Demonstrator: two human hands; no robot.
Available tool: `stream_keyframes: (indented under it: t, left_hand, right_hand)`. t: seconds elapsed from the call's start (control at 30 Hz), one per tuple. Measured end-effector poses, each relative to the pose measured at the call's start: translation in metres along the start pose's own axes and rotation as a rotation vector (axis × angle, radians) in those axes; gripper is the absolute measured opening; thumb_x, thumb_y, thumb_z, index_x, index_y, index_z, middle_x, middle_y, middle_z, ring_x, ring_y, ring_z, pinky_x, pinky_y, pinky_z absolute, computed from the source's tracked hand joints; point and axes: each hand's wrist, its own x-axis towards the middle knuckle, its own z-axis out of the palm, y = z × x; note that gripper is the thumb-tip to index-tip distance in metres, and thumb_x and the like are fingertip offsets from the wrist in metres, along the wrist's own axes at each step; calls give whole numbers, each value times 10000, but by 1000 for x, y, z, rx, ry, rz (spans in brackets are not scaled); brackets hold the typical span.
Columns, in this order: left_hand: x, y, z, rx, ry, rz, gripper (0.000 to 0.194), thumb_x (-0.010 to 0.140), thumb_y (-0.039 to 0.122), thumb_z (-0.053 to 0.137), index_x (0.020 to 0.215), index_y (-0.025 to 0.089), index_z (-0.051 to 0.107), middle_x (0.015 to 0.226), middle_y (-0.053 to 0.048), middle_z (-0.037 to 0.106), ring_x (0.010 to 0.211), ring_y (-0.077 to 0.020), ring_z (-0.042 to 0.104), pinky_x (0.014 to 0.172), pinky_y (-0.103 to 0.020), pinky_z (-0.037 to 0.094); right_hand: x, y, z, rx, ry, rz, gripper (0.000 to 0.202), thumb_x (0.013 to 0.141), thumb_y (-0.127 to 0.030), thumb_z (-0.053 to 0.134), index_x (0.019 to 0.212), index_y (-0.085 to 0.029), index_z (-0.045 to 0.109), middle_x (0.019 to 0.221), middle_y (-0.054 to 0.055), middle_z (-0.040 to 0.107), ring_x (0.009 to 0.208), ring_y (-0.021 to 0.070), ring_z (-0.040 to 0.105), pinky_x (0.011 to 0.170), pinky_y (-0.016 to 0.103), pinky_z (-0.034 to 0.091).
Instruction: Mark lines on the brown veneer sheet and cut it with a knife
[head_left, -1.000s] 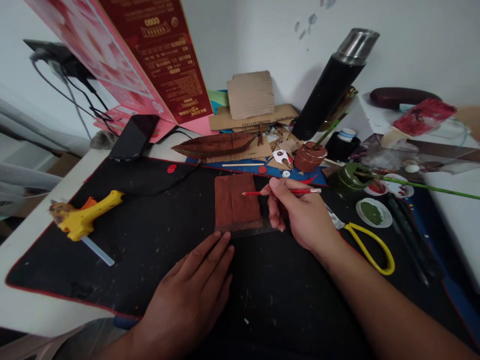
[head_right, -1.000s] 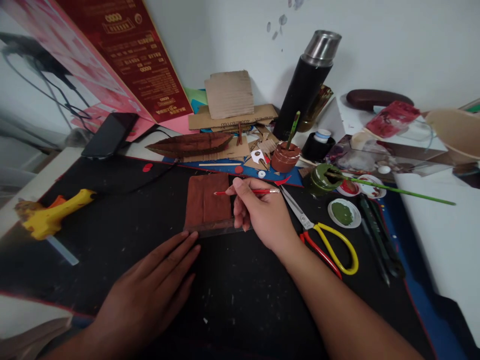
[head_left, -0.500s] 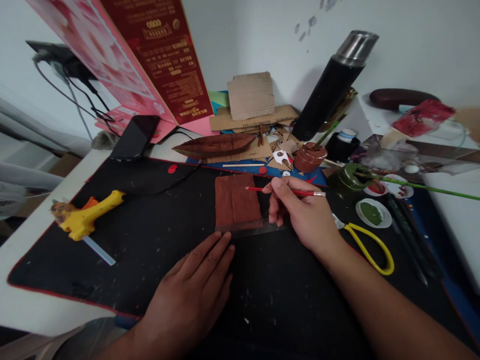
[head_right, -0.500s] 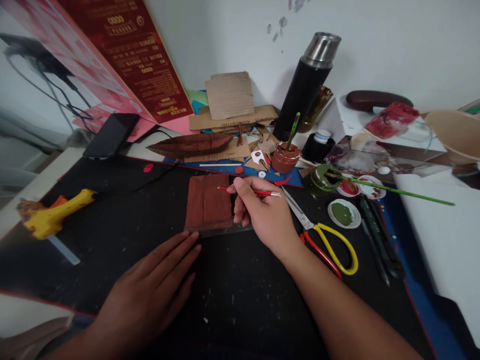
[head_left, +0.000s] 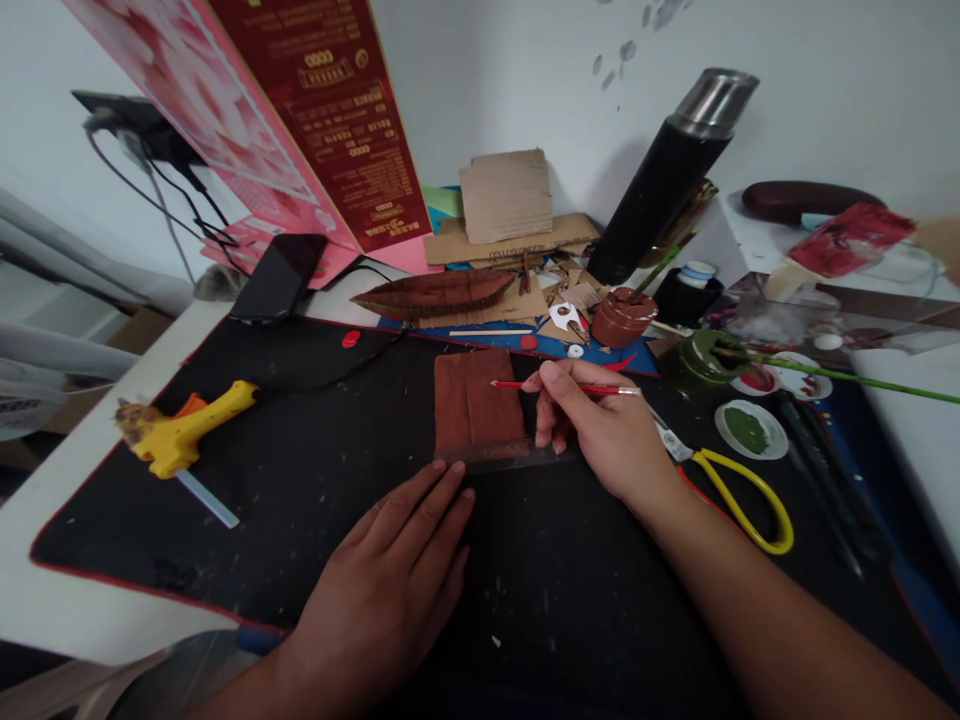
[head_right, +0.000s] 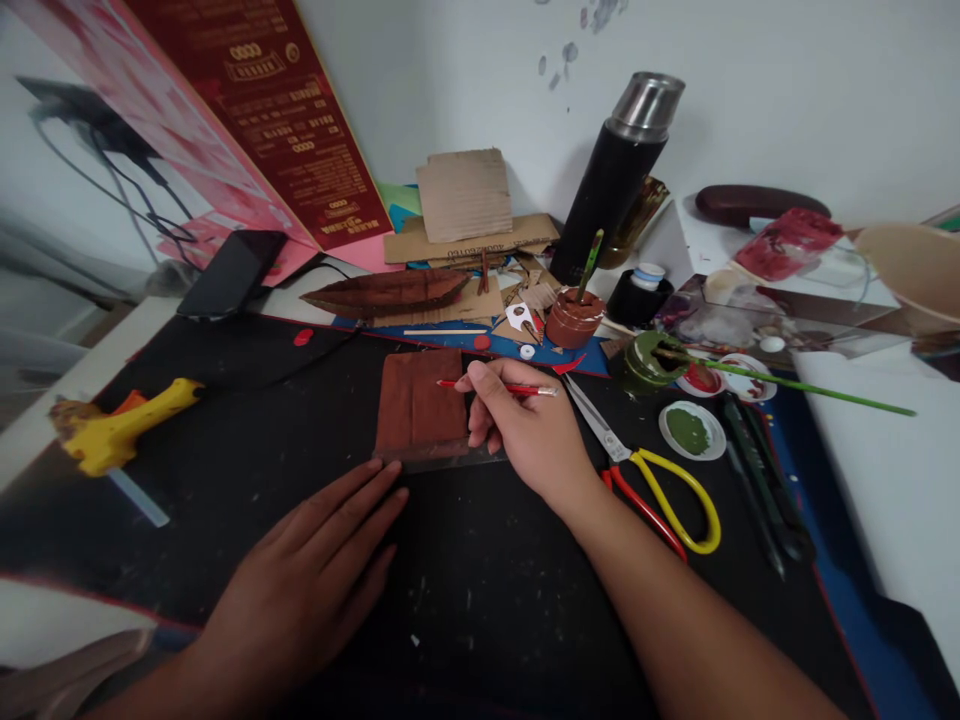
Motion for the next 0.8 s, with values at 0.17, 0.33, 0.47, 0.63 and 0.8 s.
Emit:
stream_keyframes:
  t: [0.17, 0.33, 0.47, 0.63, 0.8]
  left_hand:
    - [0, 0, 1, 13, -1, 7, 350, 1126, 216, 472, 1340, 100, 723, 1493, -145, 707, 1402, -309, 653, 1092, -424, 573]
    - [1, 0, 0, 12, -2, 18, 347, 1121, 215, 476, 1337, 96, 720, 1492, -154, 706, 1390, -306, 668, 1068, -420, 600]
    - [1, -1, 0, 17, -16, 17, 354, 1115, 214, 480, 1341, 82, 718, 1507, -165, 694, 1401, -317, 661, 1053, -429, 618]
    - [0, -1, 1, 7, -25, 17, 367, 1116, 217, 480, 1362, 68, 707, 1517, -175, 684, 1413, -328, 652, 1060, -442, 615]
    - [-1, -1, 2, -1, -35, 7, 365, 1106, 218, 495, 1360, 74, 713, 1537, -175, 669, 1436, -325, 631, 1091, -439, 596]
  right_hand:
    - [0, 0, 1, -13, -2, -11, 471, 967, -658, 738, 903, -192, 772, 603, -18, 663, 496, 135, 651, 423, 222, 452]
    - [1, 0, 1, -10, -7, -19, 462, 975, -649, 737, 872, -198, 753, 597, -21, 659, 488, 131, 645, 424, 218, 456]
    - [0, 0, 1, -16, -7, -17, 436, 993, -618, 727, 874, -200, 755, 597, -21, 662, 486, 125, 641, 424, 216, 450]
    - [0, 1, 2, -19, -9, -24, 416, 1001, -592, 725, 869, -199, 757, 596, -24, 662, 484, 120, 639, 425, 209, 454]
    - [0, 1, 2, -25, -10, -26, 430, 1001, -608, 723, 880, -197, 762, 594, -21, 662, 490, 123, 642, 426, 210, 455]
